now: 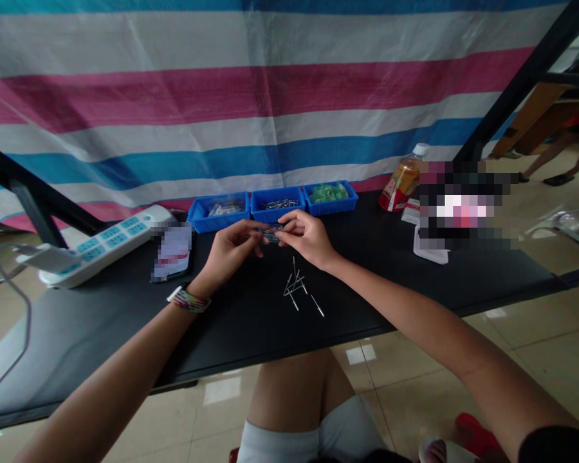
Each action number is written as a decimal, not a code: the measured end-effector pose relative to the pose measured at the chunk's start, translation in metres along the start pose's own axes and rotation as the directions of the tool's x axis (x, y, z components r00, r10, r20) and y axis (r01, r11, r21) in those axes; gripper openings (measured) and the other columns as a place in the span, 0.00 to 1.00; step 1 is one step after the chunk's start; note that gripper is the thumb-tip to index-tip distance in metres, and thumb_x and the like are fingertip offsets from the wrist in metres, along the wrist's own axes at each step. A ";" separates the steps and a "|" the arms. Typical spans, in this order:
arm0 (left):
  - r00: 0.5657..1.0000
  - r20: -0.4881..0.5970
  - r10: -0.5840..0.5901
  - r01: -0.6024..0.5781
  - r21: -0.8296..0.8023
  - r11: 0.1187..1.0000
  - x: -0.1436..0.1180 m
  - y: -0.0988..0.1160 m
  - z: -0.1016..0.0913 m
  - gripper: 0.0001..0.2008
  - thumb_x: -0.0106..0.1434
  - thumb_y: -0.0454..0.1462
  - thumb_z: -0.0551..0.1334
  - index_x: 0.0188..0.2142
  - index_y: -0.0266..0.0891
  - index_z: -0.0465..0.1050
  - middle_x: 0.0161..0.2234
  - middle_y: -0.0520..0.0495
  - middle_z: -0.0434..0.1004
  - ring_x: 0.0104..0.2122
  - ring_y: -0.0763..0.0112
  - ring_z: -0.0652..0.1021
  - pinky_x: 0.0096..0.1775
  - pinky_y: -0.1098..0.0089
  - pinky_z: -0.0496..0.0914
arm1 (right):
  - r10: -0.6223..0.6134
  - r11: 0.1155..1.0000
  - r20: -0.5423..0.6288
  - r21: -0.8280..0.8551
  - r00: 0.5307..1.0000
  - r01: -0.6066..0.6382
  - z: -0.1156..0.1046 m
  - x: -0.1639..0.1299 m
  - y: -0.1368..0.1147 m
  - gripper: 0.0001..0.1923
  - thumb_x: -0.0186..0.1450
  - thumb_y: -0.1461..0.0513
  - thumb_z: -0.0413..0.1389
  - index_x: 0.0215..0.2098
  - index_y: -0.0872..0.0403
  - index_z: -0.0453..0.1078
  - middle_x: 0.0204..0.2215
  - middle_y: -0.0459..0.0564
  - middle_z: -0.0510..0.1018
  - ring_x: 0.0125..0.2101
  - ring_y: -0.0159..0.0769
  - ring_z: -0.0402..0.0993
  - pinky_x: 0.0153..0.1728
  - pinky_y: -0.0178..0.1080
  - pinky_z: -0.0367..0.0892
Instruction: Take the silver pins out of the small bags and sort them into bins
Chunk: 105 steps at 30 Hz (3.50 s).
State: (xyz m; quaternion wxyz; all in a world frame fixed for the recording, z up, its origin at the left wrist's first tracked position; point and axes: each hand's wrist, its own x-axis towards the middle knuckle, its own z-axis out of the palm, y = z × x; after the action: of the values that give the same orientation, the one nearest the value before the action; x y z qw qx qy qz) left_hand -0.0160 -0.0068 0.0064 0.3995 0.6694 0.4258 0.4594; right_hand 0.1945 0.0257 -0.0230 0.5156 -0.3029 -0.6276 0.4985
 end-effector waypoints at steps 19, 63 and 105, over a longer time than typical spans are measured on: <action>0.910 -0.336 -0.242 0.162 -0.247 0.955 0.019 -0.017 -0.043 0.21 0.63 0.47 0.66 0.51 0.38 0.76 0.47 0.39 0.86 0.33 0.65 0.86 0.31 0.71 0.75 | 0.070 0.740 0.554 -0.587 0.829 0.330 -0.042 0.002 -0.017 0.10 0.63 0.74 0.62 0.34 0.55 0.81 0.38 0.49 0.77 0.39 0.35 0.73 0.42 0.38 0.67; 0.983 0.131 -0.125 0.123 0.023 0.992 0.004 -0.006 -0.004 0.16 0.64 0.49 0.71 0.37 0.38 0.79 0.29 0.48 0.79 0.27 0.69 0.78 0.29 0.71 0.70 | 0.098 0.993 0.138 0.049 0.986 -0.105 -0.013 -0.001 -0.005 0.11 0.60 0.59 0.69 0.34 0.55 0.74 0.28 0.44 0.77 0.27 0.32 0.79 0.25 0.33 0.78; 0.988 0.102 -0.118 0.125 -0.060 0.990 0.004 -0.012 -0.003 0.11 0.66 0.42 0.66 0.43 0.37 0.75 0.28 0.51 0.76 0.25 0.70 0.78 0.28 0.72 0.69 | -0.143 0.487 0.406 -0.765 0.902 0.422 -0.024 0.004 0.004 0.10 0.72 0.69 0.60 0.44 0.54 0.83 0.43 0.54 0.81 0.47 0.43 0.74 0.50 0.45 0.70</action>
State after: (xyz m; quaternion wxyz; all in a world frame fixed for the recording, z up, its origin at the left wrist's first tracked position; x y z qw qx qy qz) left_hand -0.0204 0.0016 -0.0028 0.4693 0.6503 0.4302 0.4145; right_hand 0.2154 0.0375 -0.0257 0.2849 -0.3272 -0.8972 0.0819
